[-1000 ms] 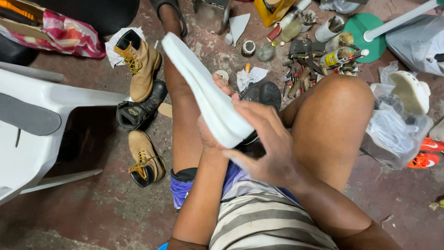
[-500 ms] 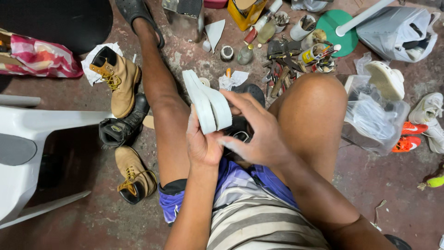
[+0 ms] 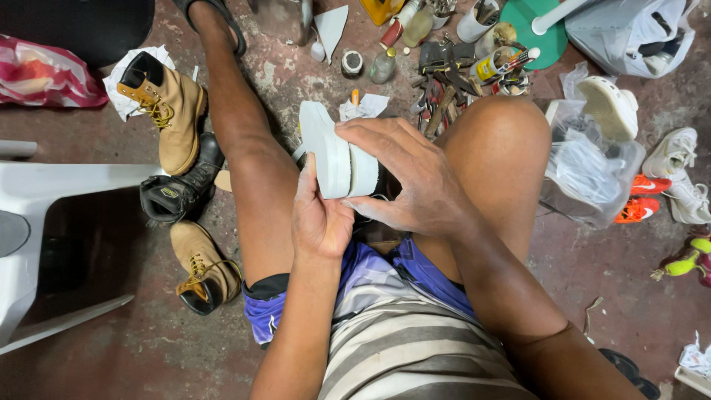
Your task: The person holds a white shoe sole, wipes its surface by hand, and then uses a pen to mark lines across the sole while resting it on their knee.
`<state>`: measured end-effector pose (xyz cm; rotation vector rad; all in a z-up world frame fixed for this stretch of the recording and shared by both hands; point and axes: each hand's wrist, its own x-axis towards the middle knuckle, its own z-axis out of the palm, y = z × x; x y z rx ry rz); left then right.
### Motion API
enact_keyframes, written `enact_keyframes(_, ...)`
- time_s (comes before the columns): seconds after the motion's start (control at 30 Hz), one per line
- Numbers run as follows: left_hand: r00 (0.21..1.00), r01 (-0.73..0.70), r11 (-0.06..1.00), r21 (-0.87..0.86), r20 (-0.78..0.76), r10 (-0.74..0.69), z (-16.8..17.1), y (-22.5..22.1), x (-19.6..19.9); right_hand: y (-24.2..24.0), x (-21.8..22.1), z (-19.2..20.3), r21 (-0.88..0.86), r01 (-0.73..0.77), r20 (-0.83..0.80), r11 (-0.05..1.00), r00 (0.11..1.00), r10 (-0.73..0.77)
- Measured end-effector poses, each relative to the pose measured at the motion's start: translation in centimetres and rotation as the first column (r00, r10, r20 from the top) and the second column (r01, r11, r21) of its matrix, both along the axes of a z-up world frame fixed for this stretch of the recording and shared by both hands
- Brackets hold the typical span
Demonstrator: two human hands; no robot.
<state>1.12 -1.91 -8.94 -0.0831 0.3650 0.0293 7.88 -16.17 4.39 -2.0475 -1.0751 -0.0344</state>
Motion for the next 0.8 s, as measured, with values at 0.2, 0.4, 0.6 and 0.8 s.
enact_keyframes(0.2,1.000,0.002,1.000,0.004,0.010,-0.002,0.61,-0.20,0.10,0.12,-0.20,0.08,0.010,0.019,-0.002,1.000,1.000,-0.019)
enact_keyframes(0.4,1.000,0.000,1.000,0.004,0.007,0.000,0.30,-0.22,0.24,0.20,-0.12,0.27,0.020,0.016,-0.021,1.000,1.000,-0.015)
enact_keyframes(0.6,1.000,-0.004,1.000,-0.014,0.021,0.005,-0.23,-0.33,0.24,0.20,-0.16,0.22,-0.008,0.020,-0.013,1.000,1.000,-0.020)
enact_keyframes(0.8,1.000,-0.014,0.997,0.082,0.029,0.012,-0.35,0.12,0.28,0.20,-0.40,-0.13,0.021,0.015,-0.017,1.000,1.000,-0.015)
